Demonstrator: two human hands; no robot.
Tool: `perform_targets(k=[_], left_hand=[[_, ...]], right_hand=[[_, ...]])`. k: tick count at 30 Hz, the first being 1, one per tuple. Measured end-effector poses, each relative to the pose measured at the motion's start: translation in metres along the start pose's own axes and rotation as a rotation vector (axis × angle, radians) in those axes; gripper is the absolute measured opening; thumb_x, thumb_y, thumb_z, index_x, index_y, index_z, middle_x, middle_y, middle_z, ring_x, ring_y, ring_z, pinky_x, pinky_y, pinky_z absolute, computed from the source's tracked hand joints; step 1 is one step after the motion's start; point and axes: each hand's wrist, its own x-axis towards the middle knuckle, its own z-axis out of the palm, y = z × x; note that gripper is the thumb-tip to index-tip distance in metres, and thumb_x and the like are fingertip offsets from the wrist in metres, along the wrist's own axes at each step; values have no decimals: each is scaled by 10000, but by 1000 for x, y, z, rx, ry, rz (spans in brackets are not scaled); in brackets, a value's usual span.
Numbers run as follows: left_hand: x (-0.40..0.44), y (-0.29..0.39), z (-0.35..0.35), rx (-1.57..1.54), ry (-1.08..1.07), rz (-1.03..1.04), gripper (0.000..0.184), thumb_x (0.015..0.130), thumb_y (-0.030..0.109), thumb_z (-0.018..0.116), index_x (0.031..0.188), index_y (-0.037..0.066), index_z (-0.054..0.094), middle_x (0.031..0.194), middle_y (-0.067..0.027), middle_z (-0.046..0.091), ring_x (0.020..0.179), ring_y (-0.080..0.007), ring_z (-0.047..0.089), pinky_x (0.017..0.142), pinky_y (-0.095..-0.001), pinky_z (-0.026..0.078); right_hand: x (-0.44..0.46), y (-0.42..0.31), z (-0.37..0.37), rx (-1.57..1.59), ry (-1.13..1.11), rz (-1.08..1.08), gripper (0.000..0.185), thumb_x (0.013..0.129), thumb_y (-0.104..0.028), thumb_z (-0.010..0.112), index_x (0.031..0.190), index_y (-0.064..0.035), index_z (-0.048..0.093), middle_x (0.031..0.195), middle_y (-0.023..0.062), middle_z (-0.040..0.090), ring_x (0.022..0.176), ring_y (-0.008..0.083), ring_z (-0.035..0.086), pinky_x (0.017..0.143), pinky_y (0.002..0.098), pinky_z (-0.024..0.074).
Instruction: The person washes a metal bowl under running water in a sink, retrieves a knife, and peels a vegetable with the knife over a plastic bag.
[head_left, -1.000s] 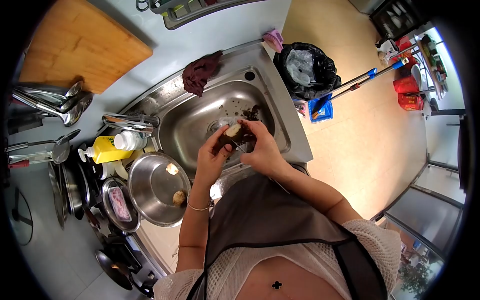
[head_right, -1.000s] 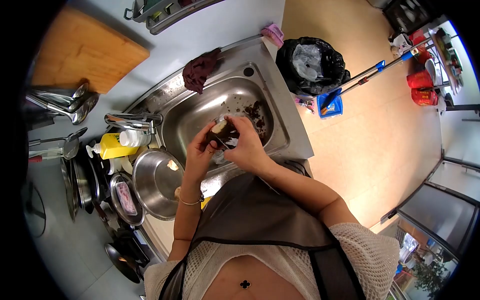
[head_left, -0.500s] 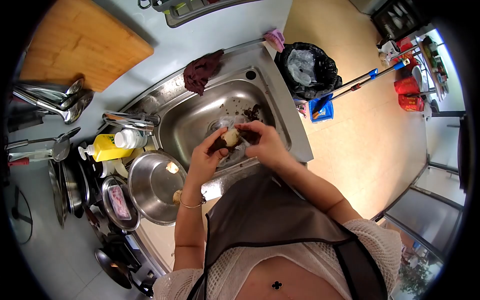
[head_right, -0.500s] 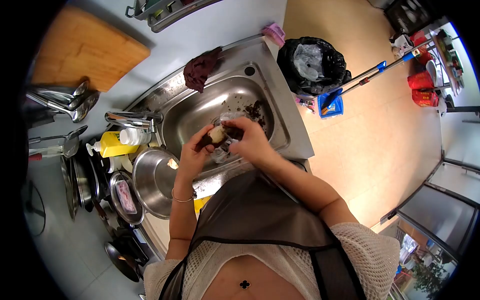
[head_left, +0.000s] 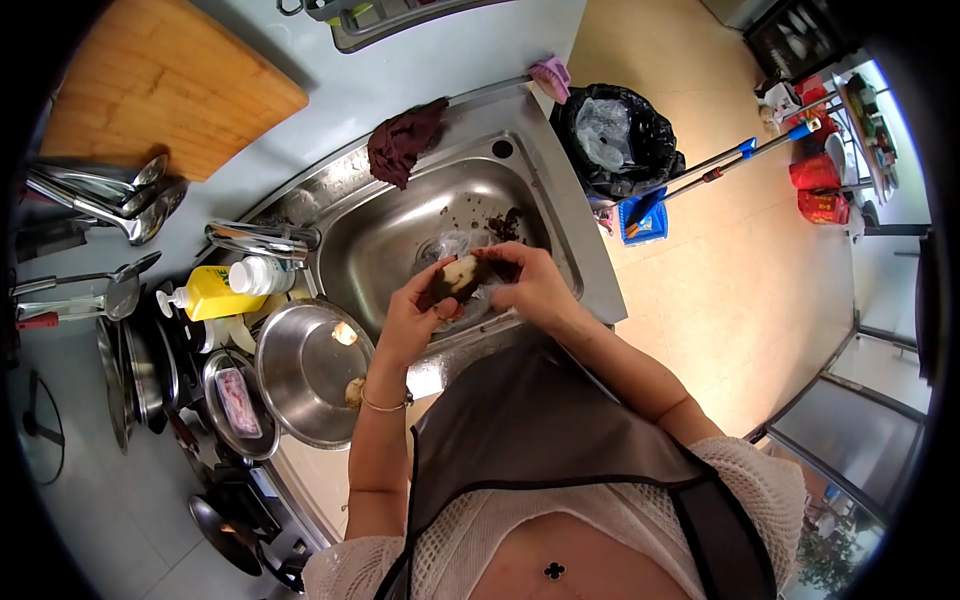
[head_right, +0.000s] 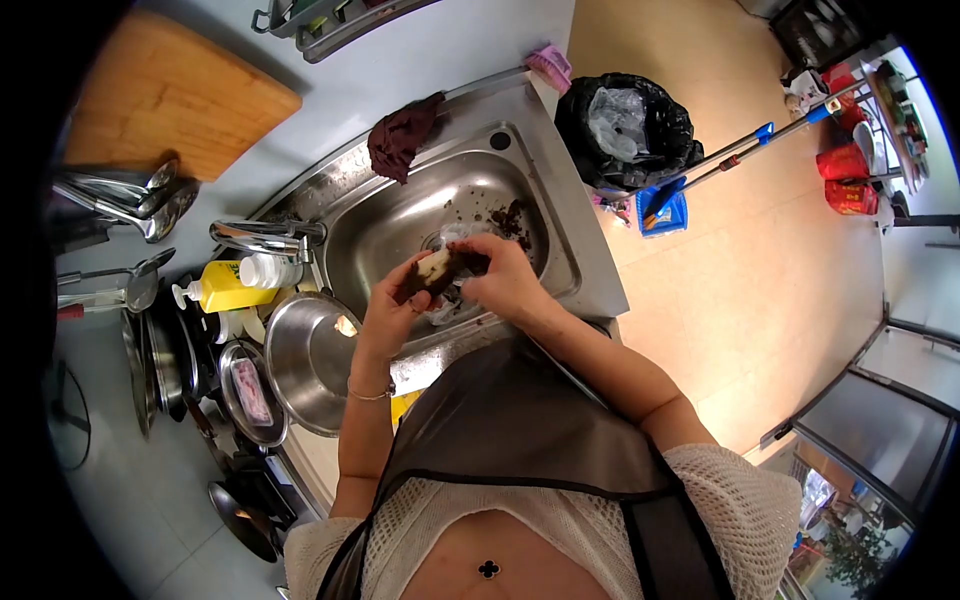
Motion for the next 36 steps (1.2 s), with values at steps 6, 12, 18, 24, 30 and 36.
perform_targets(k=[6,12,18,24,30,36], left_hand=[[5,0,11,112,71,84,579,756,231,658,1228,5,410,1041,-59,540,865,-119,526,742,-244,452],[0,1,-2,21,-53,36,558,783,241,629,1233,5,400,1100,-74,518,954,-146,516,800,-270,443],[2,-7,8,-225,-8,26,552,816,295,587,1225,-21,391,1113,-82,512,973,-148,510,814,-282,437],[2,-12,8,-151,30,59,508,839,281,559,1216,-22,403,1083,-78,530,937,-127,514,821,-279,428],[3,-9,8,-269,-6,29,501,843,254,553,1224,-26,387,1110,-84,513,967,-142,504,804,-274,428],[5,-3,9,46,41,96,469,847,233,551,1214,-20,406,1073,-71,530,935,-134,518,799,-269,450]], right_hand=[[-4,-1,13,2,14,-47,502,556,38,571,1054,60,515,970,125,584,851,183,566,806,252,429],[-1,-16,0,37,-97,124,449,544,42,559,991,73,548,900,109,600,788,156,566,695,236,448],[-1,-16,2,-26,-67,107,489,553,32,557,1040,62,530,938,109,571,837,166,556,721,241,440],[-10,-16,16,-450,147,-298,538,564,66,537,1100,48,498,926,65,573,883,141,544,798,226,412],[-1,-15,2,71,-28,74,470,560,69,538,1030,59,558,918,111,593,854,160,561,786,239,422],[-12,-18,15,-337,114,-211,512,543,63,557,1054,49,547,988,73,576,954,158,526,827,237,405]])
